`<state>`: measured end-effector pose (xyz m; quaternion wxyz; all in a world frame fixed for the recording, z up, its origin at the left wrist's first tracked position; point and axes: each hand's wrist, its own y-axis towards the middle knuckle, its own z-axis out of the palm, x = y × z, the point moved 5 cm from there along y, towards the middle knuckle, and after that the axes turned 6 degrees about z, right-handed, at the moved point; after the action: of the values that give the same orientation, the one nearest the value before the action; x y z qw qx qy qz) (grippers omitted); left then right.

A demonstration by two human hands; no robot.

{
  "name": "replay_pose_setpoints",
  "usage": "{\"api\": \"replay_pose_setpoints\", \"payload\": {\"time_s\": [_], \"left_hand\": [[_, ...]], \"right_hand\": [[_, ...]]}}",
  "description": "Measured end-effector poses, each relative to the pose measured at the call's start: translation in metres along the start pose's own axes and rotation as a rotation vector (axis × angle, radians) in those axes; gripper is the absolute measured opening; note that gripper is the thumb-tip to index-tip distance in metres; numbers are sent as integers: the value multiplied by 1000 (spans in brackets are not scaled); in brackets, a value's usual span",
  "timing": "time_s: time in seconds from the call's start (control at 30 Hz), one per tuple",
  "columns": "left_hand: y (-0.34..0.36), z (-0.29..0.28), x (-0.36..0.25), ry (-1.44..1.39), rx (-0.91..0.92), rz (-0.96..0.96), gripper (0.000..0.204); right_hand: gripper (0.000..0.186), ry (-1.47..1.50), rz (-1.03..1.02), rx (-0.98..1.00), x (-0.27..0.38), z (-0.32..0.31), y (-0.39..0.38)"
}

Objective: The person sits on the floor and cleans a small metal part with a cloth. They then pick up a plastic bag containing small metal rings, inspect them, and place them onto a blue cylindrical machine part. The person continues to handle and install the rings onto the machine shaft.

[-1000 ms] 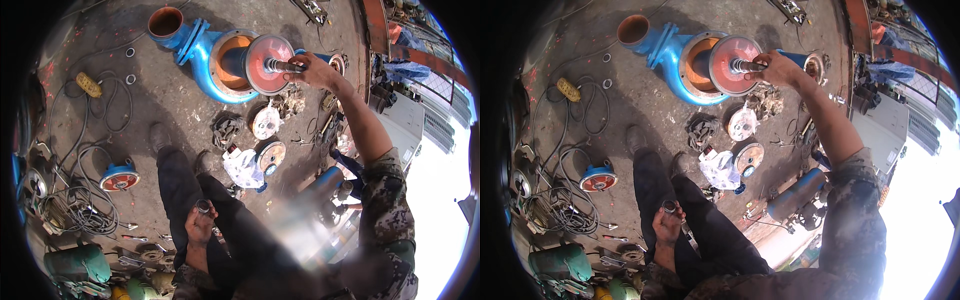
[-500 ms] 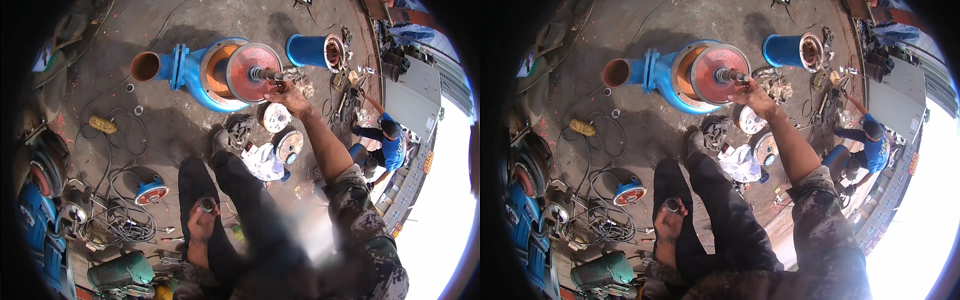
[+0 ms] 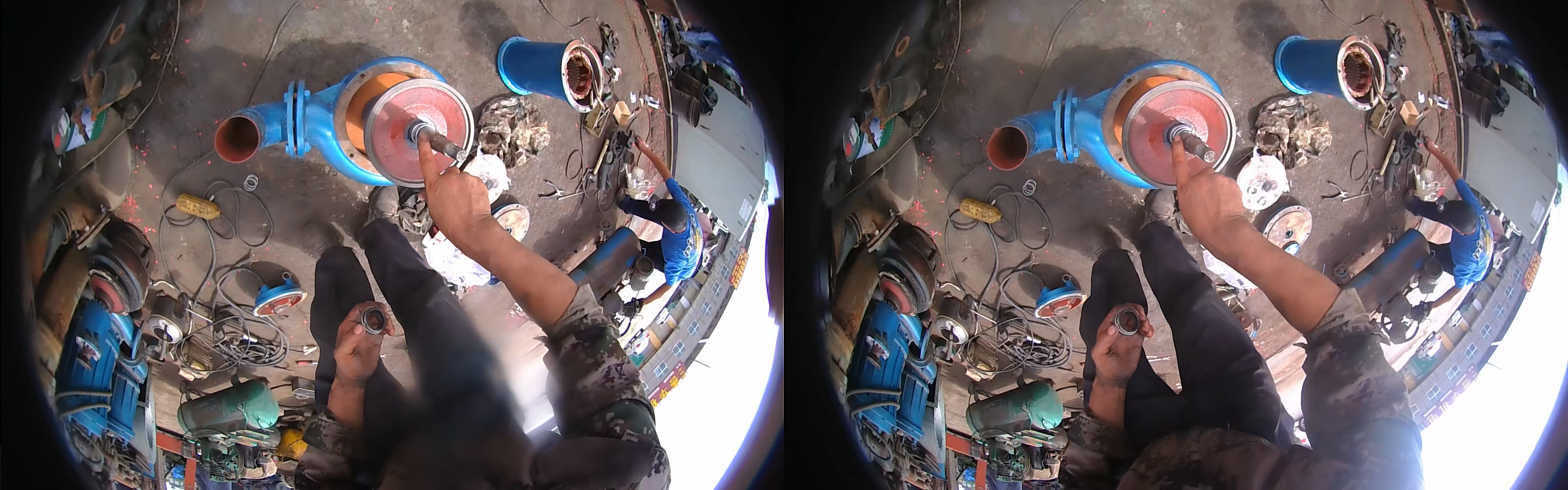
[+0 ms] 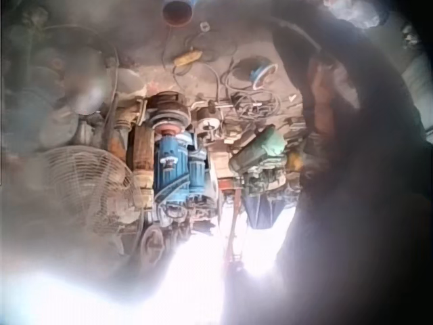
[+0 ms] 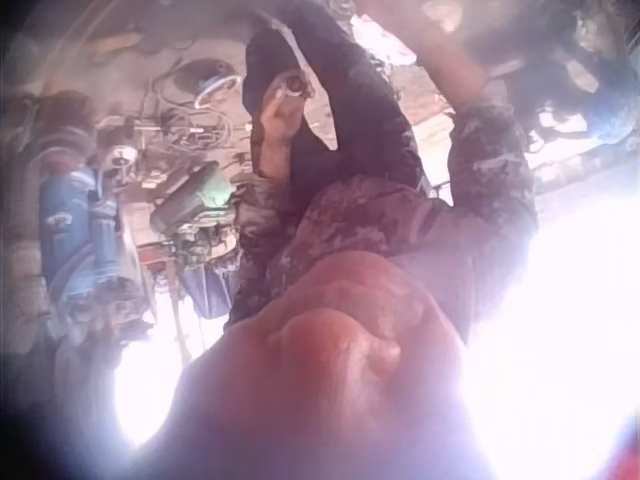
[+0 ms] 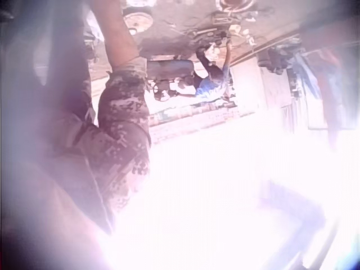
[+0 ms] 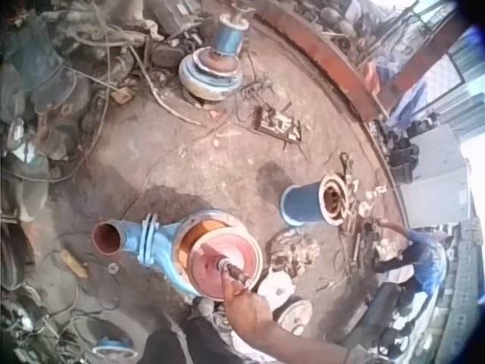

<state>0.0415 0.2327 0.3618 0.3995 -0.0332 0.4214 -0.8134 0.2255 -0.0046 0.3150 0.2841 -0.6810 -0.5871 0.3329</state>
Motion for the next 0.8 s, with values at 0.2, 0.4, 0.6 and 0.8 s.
{"api": "replay_pose_setpoints", "payload": {"time_s": [0.2,0.4,0.6,0.8], "left_hand": [[31,41,-30,-16,42,-1,55],[79,48,-56,97,84,-115,58],[127,62,-104,368,75,-194,57],[182,101,-122,775,143,-94,57]], "right_hand": [[67,276,-108,-23,-45,14,-17],[87,1905,-6,242,-73,50,5],[82,2061,-192,229,-49,55,28],[92,2374,-144,88,-7,79,2]]}}
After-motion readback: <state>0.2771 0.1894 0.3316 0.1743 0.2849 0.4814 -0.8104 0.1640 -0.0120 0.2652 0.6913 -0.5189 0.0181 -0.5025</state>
